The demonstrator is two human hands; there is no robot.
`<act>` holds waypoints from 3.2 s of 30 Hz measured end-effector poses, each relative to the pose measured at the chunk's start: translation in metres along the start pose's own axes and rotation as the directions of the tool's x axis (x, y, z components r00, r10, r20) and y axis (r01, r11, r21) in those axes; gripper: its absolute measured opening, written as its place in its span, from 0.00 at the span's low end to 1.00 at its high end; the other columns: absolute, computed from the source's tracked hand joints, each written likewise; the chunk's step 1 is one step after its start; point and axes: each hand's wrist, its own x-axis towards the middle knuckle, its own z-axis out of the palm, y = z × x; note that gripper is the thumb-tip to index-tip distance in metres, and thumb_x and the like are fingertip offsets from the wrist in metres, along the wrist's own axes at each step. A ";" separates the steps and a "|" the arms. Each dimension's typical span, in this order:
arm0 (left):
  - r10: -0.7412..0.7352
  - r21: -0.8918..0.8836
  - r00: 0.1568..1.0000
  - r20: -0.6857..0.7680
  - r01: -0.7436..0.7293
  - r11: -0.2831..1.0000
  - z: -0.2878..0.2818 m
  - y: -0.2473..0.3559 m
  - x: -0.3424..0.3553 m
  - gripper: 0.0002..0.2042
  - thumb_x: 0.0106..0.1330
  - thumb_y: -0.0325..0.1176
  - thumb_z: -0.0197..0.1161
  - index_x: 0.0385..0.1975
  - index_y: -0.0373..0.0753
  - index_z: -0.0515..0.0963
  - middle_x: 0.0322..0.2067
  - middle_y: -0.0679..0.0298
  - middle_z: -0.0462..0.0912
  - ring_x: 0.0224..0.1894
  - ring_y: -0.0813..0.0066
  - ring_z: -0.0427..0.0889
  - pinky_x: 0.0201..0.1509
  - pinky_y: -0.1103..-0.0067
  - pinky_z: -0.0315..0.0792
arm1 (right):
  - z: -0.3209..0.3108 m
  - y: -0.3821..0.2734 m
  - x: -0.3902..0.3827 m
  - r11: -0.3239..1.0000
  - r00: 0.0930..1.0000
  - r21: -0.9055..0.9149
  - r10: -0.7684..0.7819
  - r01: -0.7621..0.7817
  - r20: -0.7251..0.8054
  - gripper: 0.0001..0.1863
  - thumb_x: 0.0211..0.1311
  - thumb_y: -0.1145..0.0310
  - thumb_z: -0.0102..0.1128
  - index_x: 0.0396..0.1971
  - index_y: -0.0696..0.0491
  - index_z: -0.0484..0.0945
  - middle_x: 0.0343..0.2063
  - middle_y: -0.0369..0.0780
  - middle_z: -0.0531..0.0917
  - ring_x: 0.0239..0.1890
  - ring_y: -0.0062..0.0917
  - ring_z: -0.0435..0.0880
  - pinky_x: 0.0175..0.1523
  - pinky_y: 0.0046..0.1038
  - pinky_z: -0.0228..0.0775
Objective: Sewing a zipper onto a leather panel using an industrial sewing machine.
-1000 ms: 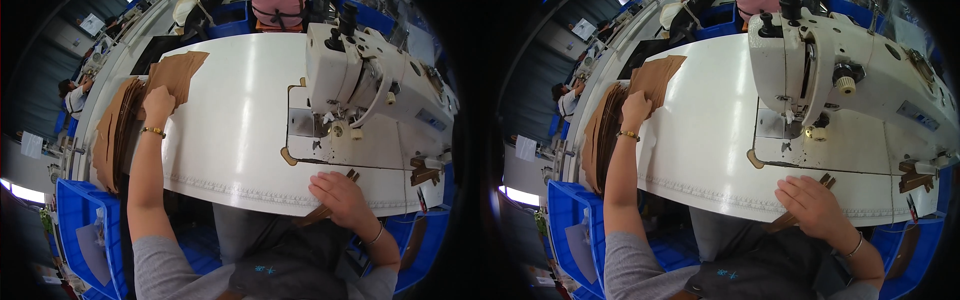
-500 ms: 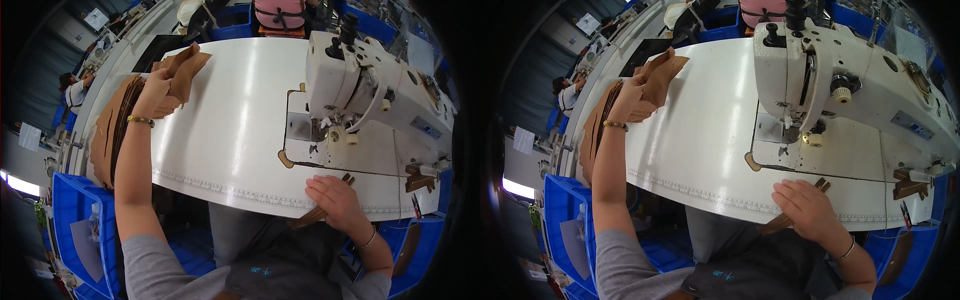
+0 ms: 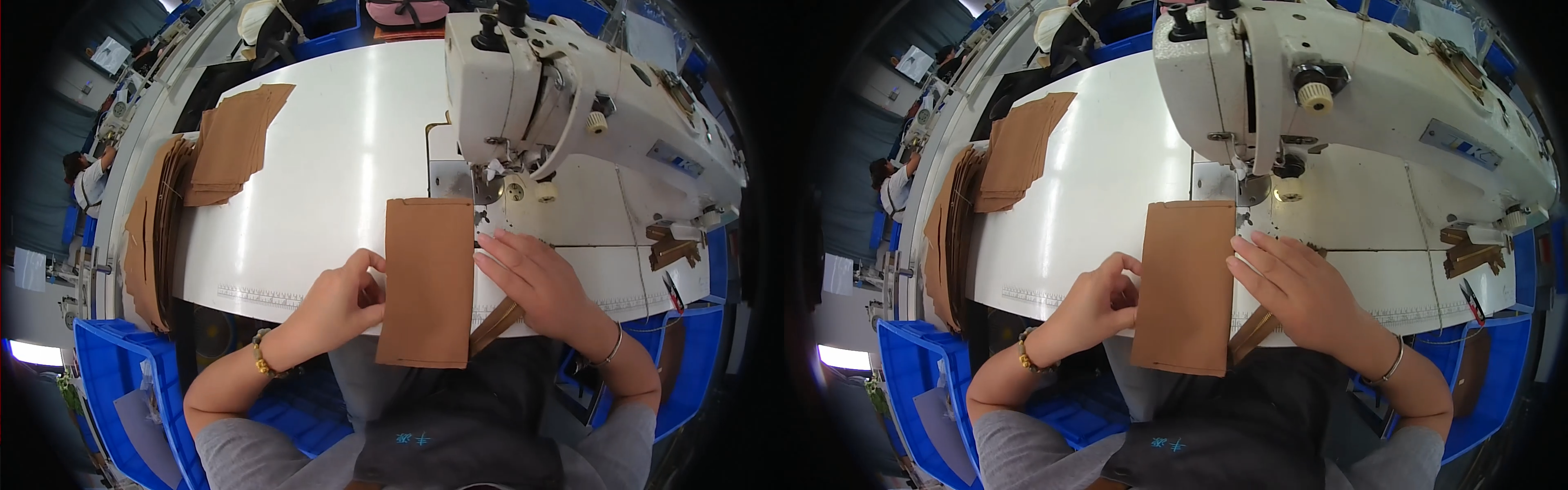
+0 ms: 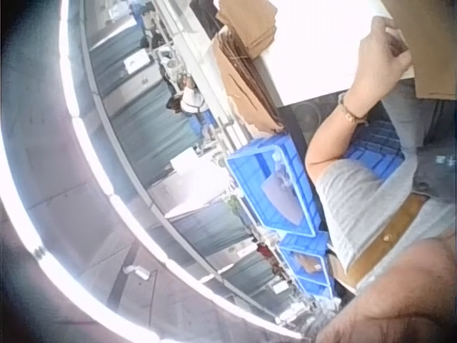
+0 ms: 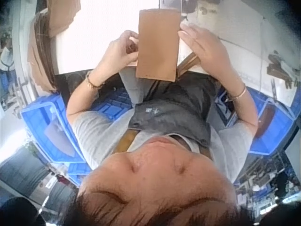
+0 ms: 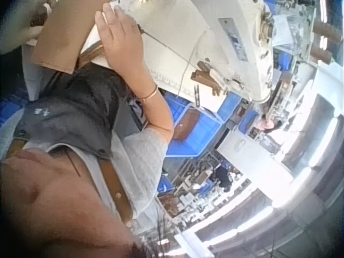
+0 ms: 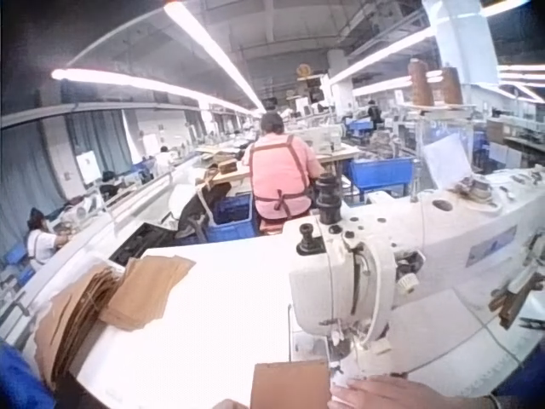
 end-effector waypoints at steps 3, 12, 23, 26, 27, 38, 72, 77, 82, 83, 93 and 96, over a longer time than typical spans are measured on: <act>0.111 0.431 0.992 -0.059 -0.075 0.899 0.002 0.013 0.023 0.16 0.65 0.33 0.73 0.45 0.36 0.74 0.28 0.59 0.87 0.32 0.64 0.89 0.37 0.72 0.80 | -0.011 0.012 0.006 0.994 0.990 -0.091 -0.043 0.055 0.131 0.22 0.62 0.74 0.56 0.57 0.58 0.81 0.63 0.45 0.81 0.65 0.41 0.80 0.67 0.43 0.73; 0.398 0.562 0.914 0.077 -0.370 0.740 0.045 0.031 0.071 0.15 0.61 0.34 0.74 0.40 0.38 0.75 0.26 0.61 0.87 0.29 0.56 0.88 0.34 0.66 0.79 | -0.001 0.045 0.025 0.973 0.978 -0.200 -0.076 0.115 0.194 0.23 0.59 0.73 0.59 0.55 0.61 0.81 0.61 0.47 0.82 0.57 0.34 0.84 0.65 0.40 0.73; 0.620 0.730 0.781 -0.076 -0.380 0.569 0.038 0.029 0.094 0.18 0.55 0.31 0.73 0.47 0.41 0.81 0.48 0.62 0.87 0.44 0.62 0.86 0.39 0.70 0.79 | 0.022 0.053 0.027 0.974 0.992 -0.211 -0.062 0.083 0.106 0.24 0.56 0.72 0.61 0.53 0.63 0.80 0.59 0.50 0.82 0.32 0.30 0.87 0.56 0.41 0.79; 0.718 0.756 0.696 -0.019 -0.460 0.465 0.042 0.027 0.098 0.26 0.53 0.29 0.73 0.55 0.39 0.81 0.59 0.64 0.81 0.55 0.61 0.79 0.48 0.70 0.77 | 0.021 0.054 0.028 0.968 0.992 -0.227 -0.096 0.111 0.077 0.23 0.55 0.72 0.61 0.53 0.63 0.81 0.57 0.50 0.83 0.36 0.29 0.87 0.55 0.41 0.79; 0.726 0.785 0.687 0.010 -0.455 0.420 0.043 0.027 0.098 0.28 0.54 0.29 0.73 0.58 0.38 0.80 0.60 0.64 0.81 0.57 0.60 0.78 0.51 0.69 0.75 | 0.020 0.055 0.028 0.965 0.992 -0.234 -0.110 0.121 0.060 0.23 0.55 0.72 0.62 0.52 0.63 0.81 0.56 0.50 0.83 0.37 0.29 0.88 0.55 0.41 0.79; 0.709 0.821 0.704 0.048 -0.433 0.373 0.045 0.027 0.099 0.28 0.62 0.37 0.72 0.63 0.38 0.78 0.61 0.65 0.81 0.61 0.61 0.77 0.59 0.66 0.70 | 0.026 0.056 0.037 0.964 0.984 -0.232 -0.156 0.133 -0.083 0.13 0.52 0.70 0.63 0.38 0.59 0.83 0.46 0.42 0.86 0.45 0.31 0.88 0.49 0.32 0.76; 0.804 0.810 0.539 0.251 -0.571 0.129 0.095 0.003 -0.007 0.15 0.60 0.32 0.66 0.47 0.41 0.89 0.53 0.60 0.88 0.52 0.68 0.82 0.51 0.77 0.81 | -0.008 -0.001 -0.026 0.959 0.951 0.103 -0.277 0.264 0.140 0.13 0.65 0.63 0.61 0.46 0.51 0.85 0.56 0.40 0.84 0.61 0.34 0.81 0.66 0.42 0.74; 0.821 0.759 0.532 0.209 -0.617 0.207 0.089 0.008 -0.001 0.18 0.55 0.29 0.68 0.48 0.41 0.88 0.50 0.62 0.89 0.50 0.67 0.83 0.50 0.75 0.81 | -0.007 -0.022 -0.043 0.967 0.953 0.030 -0.256 0.255 0.161 0.16 0.65 0.63 0.62 0.49 0.52 0.86 0.57 0.40 0.85 0.60 0.34 0.82 0.66 0.41 0.74; 0.744 0.753 0.661 0.100 -0.539 0.377 0.064 0.023 0.040 0.28 0.51 0.30 0.75 0.57 0.36 0.82 0.51 0.63 0.87 0.52 0.61 0.83 0.50 0.72 0.81 | -0.003 -0.029 -0.045 0.971 0.958 0.058 -0.238 0.231 0.160 0.18 0.64 0.63 0.63 0.50 0.56 0.86 0.57 0.44 0.85 0.60 0.36 0.83 0.65 0.38 0.75; 0.759 0.801 0.647 0.075 -0.492 0.341 0.062 0.027 0.053 0.29 0.54 0.35 0.75 0.59 0.36 0.80 0.54 0.63 0.85 0.54 0.61 0.82 0.53 0.70 0.79 | -0.003 -0.030 -0.044 0.969 0.958 0.037 -0.248 0.245 0.144 0.18 0.64 0.63 0.63 0.50 0.56 0.86 0.57 0.44 0.85 0.60 0.36 0.83 0.65 0.38 0.75; 0.712 0.855 0.694 0.109 -0.431 0.289 0.056 0.034 0.090 0.35 0.60 0.58 0.70 0.59 0.34 0.81 0.62 0.60 0.81 0.63 0.61 0.77 0.62 0.64 0.72 | -0.051 0.004 0.001 0.966 0.971 -0.123 -0.213 0.226 0.109 0.15 0.59 0.63 0.69 0.41 0.56 0.85 0.40 0.39 0.84 0.37 0.23 0.83 0.36 0.24 0.76; 0.718 0.870 0.687 0.112 -0.417 0.263 0.055 0.030 0.091 0.35 0.60 0.58 0.70 0.58 0.35 0.81 0.62 0.61 0.80 0.63 0.61 0.77 0.63 0.64 0.72 | -0.045 0.017 0.020 0.936 0.957 -0.254 -0.274 0.242 -0.099 0.13 0.57 0.66 0.70 0.39 0.57 0.85 0.36 0.38 0.83 0.29 0.21 0.82 0.26 0.21 0.73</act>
